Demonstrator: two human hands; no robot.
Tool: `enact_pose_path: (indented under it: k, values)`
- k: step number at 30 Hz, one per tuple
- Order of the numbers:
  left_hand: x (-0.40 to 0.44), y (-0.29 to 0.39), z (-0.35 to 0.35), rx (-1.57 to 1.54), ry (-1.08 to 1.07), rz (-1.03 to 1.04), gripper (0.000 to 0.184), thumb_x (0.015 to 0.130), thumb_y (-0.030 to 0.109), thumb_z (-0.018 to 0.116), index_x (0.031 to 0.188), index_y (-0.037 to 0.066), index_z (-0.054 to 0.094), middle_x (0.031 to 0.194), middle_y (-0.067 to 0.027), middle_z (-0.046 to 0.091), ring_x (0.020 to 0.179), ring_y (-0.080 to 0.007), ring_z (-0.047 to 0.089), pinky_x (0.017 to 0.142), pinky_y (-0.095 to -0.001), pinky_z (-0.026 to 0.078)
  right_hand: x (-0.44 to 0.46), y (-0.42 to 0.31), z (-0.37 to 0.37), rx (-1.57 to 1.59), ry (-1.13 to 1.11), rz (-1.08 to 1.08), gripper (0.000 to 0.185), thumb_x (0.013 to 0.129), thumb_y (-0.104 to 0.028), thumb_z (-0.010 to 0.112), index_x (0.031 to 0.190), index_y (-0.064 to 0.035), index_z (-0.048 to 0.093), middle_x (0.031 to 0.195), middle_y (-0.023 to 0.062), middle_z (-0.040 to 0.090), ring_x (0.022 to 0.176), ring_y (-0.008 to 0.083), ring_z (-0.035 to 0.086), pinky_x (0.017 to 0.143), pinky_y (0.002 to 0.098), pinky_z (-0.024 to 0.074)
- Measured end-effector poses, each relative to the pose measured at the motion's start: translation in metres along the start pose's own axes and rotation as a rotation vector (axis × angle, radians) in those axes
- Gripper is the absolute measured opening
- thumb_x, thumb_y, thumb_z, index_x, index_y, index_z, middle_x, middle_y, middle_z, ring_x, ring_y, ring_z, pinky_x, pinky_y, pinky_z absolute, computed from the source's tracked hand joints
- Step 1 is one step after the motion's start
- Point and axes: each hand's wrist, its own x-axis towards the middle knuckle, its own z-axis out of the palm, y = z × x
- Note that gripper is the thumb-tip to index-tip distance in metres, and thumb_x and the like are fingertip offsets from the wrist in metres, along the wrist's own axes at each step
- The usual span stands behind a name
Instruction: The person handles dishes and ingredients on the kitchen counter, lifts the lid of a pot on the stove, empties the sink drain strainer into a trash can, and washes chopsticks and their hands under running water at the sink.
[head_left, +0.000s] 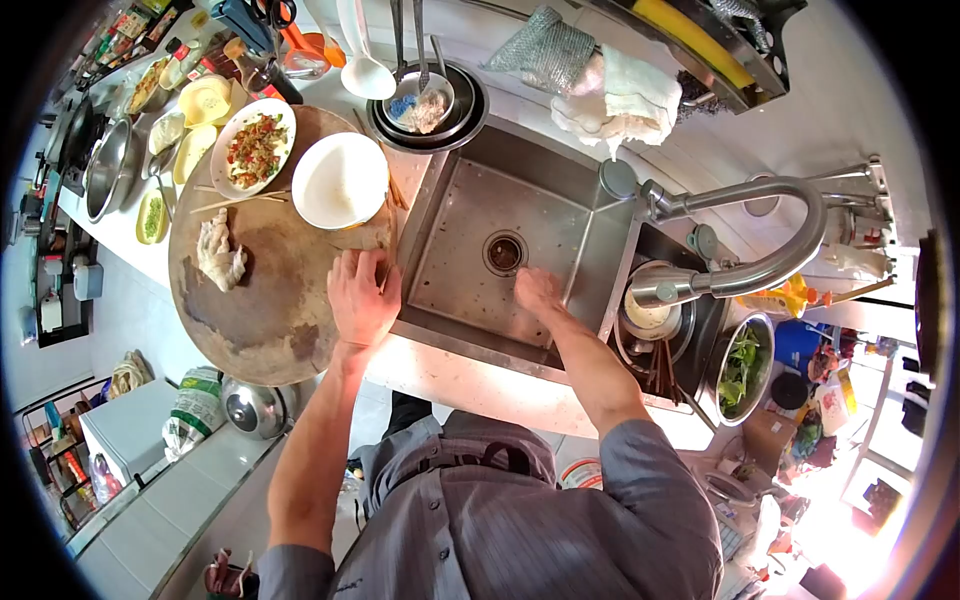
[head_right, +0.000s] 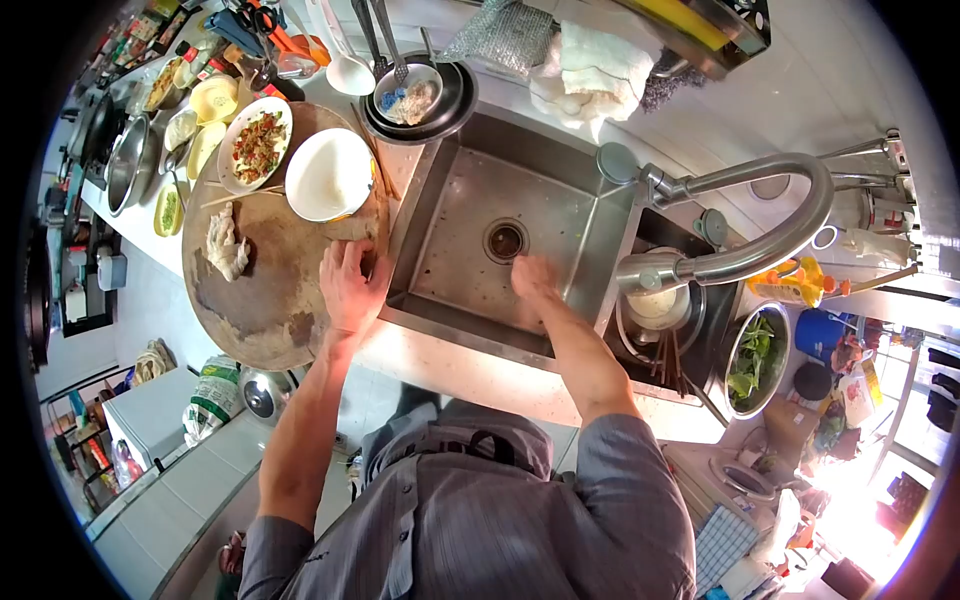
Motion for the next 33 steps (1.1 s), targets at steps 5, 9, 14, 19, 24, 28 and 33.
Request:
enact_pose_path:
  k: [5, 9, 14, 19, 24, 28, 33]
  values:
    - [0.0, 0.0, -0.001, -0.022, 0.006, -0.01, 0.022, 0.079, 0.012, 0.073, 0.096, 0.012, 0.06, 0.09, -0.0081, 0.058, 0.084, -0.0332, 0.057, 0.072, -0.0461, 0.044, -0.011, -0.009, -0.026, 0.189, 0.033, 0.122, 0.028, 0.093, -0.014, 0.05, 0.106, -0.0014, 0.072, 0.11, 0.0256, 0.071, 0.106, 0.0416, 0.069, 0.091, 0.0505, 0.0558]
    - [0.001, -0.001, 0.0, 0.007, 0.011, -0.002, 0.021, 0.08, 0.013, 0.073, 0.096, 0.012, 0.06, 0.091, -0.0088, 0.058, 0.084, -0.0333, 0.057, 0.072, -0.0462, 0.044, -0.025, -0.026, -0.056, 0.239, -0.003, 0.103, 0.027, 0.091, -0.012, 0.052, 0.104, 0.0012, 0.072, 0.107, 0.024, 0.073, 0.102, 0.0416, 0.071, 0.089, 0.0503, 0.0568]
    - [0.005, 0.001, -0.002, 0.001, -0.004, -0.01, 0.021, 0.08, 0.013, 0.073, 0.097, 0.012, 0.061, 0.092, -0.0095, 0.058, 0.085, -0.0332, 0.057, 0.073, -0.0454, 0.043, -0.01, -0.005, -0.016, 0.03, 0.015, 0.006, 0.029, 0.093, -0.019, 0.053, 0.102, 0.0014, 0.071, 0.1, 0.0233, 0.074, 0.099, 0.0415, 0.071, 0.091, 0.0493, 0.056]
    - [0.0, 0.001, -0.001, -0.005, -0.008, -0.017, 0.019, 0.081, 0.013, 0.073, 0.096, 0.012, 0.061, 0.09, -0.0084, 0.057, 0.085, -0.0327, 0.057, 0.074, -0.0454, 0.043, -0.045, -0.007, -0.056, 0.368, 0.103, 0.283, 0.034, 0.097, -0.025, 0.051, 0.103, 0.0029, 0.07, 0.1, 0.0236, 0.074, 0.1, 0.0403, 0.071, 0.091, 0.0477, 0.0556]
    - [0.001, 0.002, -0.003, -0.006, -0.025, -0.023, 0.021, 0.08, 0.013, 0.074, 0.096, 0.012, 0.06, 0.091, -0.0088, 0.057, 0.086, -0.0332, 0.057, 0.074, -0.0459, 0.043, 0.009, 0.067, 0.049, 0.148, 0.339, 0.118, 0.037, 0.102, -0.03, 0.054, 0.112, 0.0031, 0.066, 0.09, 0.0219, 0.072, 0.082, 0.0339, 0.071, 0.078, 0.0423, 0.0554]
    - [0.0, 0.002, -0.004, -0.003, -0.007, 0.01, 0.026, 0.079, 0.012, 0.075, 0.1, 0.012, 0.058, 0.095, -0.0108, 0.058, 0.087, -0.0346, 0.057, 0.074, -0.0466, 0.043, 0.023, 0.038, 0.051, 1.01, 0.281, 0.256, 0.02, 0.102, -0.021, 0.056, 0.115, -0.0067, 0.062, 0.071, 0.0076, 0.063, 0.059, 0.0186, 0.061, 0.05, 0.0321, 0.0462]
    - [0.0, 0.002, -0.003, 0.0, 0.008, 0.018, 0.028, 0.079, 0.012, 0.076, 0.1, 0.012, 0.057, 0.095, -0.0118, 0.058, 0.087, -0.0353, 0.057, 0.074, -0.0469, 0.043, -0.005, -0.056, -0.018, 1.969, 0.046, 0.337, 0.013, 0.103, -0.019, 0.055, 0.095, -0.0098, 0.056, 0.066, 0.002, 0.052, 0.048, 0.0123, 0.044, 0.041, 0.0295, 0.0322]
